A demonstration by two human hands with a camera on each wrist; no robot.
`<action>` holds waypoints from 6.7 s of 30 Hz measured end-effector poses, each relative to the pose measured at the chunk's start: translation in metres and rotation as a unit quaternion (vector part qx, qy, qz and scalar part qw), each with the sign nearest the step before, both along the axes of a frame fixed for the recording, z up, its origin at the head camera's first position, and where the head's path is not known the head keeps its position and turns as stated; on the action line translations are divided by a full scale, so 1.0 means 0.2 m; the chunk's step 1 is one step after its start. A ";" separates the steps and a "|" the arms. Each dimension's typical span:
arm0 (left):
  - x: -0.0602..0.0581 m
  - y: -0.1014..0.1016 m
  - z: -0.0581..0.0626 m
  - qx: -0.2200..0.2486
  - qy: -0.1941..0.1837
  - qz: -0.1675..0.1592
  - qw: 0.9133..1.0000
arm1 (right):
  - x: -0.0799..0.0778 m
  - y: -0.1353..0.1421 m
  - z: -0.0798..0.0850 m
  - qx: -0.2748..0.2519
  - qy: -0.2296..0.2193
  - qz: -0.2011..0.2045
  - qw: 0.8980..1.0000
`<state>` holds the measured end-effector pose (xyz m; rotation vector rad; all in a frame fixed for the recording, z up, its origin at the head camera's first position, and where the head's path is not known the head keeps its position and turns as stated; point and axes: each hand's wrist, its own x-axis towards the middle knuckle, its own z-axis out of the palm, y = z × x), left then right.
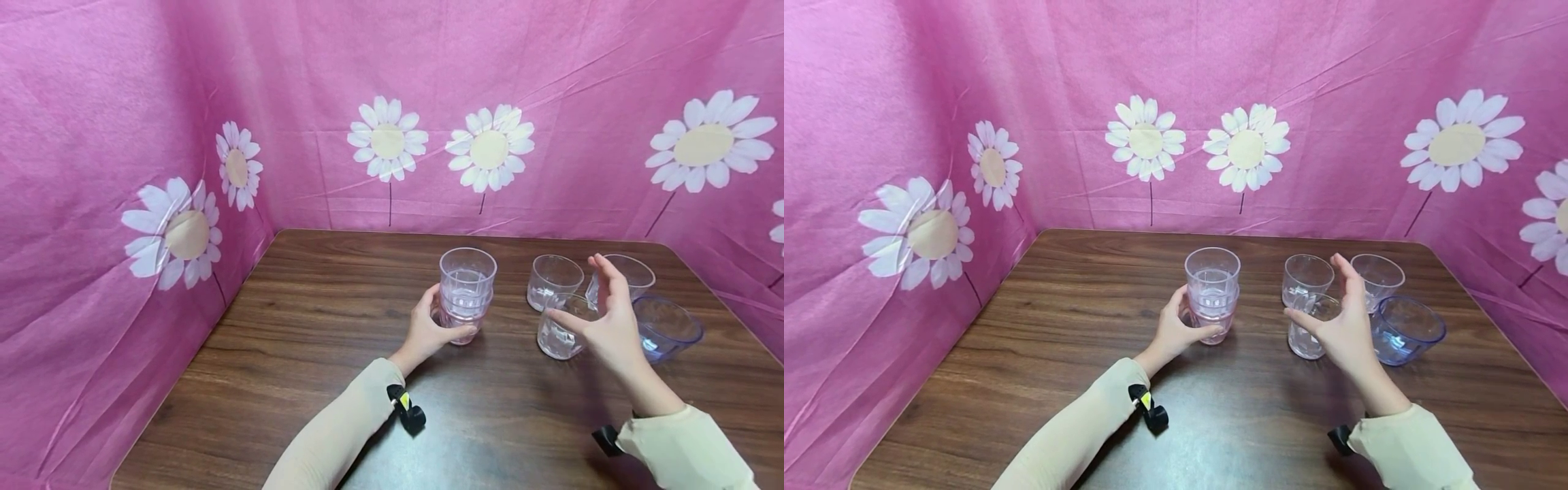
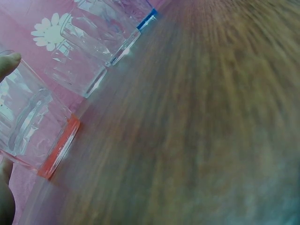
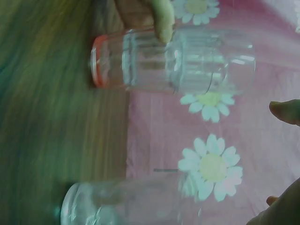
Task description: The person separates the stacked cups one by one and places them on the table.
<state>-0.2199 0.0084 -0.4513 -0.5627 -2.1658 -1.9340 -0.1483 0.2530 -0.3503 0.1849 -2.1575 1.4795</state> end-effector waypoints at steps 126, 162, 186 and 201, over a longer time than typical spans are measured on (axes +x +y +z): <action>0.12 -0.02 0.19 0.024 0.003 -0.021 0.999 | -0.04 -0.35 0.18 -0.286 0.078 0.269 0.916; 0.13 -0.02 0.18 0.034 0.007 -0.022 0.999 | 0.22 -0.08 -0.08 -0.248 0.014 0.239 0.938; 0.12 -0.02 0.18 0.028 0.010 -0.018 0.999 | 0.38 0.17 -0.29 -0.317 0.022 0.221 0.922; 0.13 -0.02 0.18 0.029 0.009 -0.016 0.999 | 0.45 0.39 -0.37 -0.392 0.033 0.140 0.909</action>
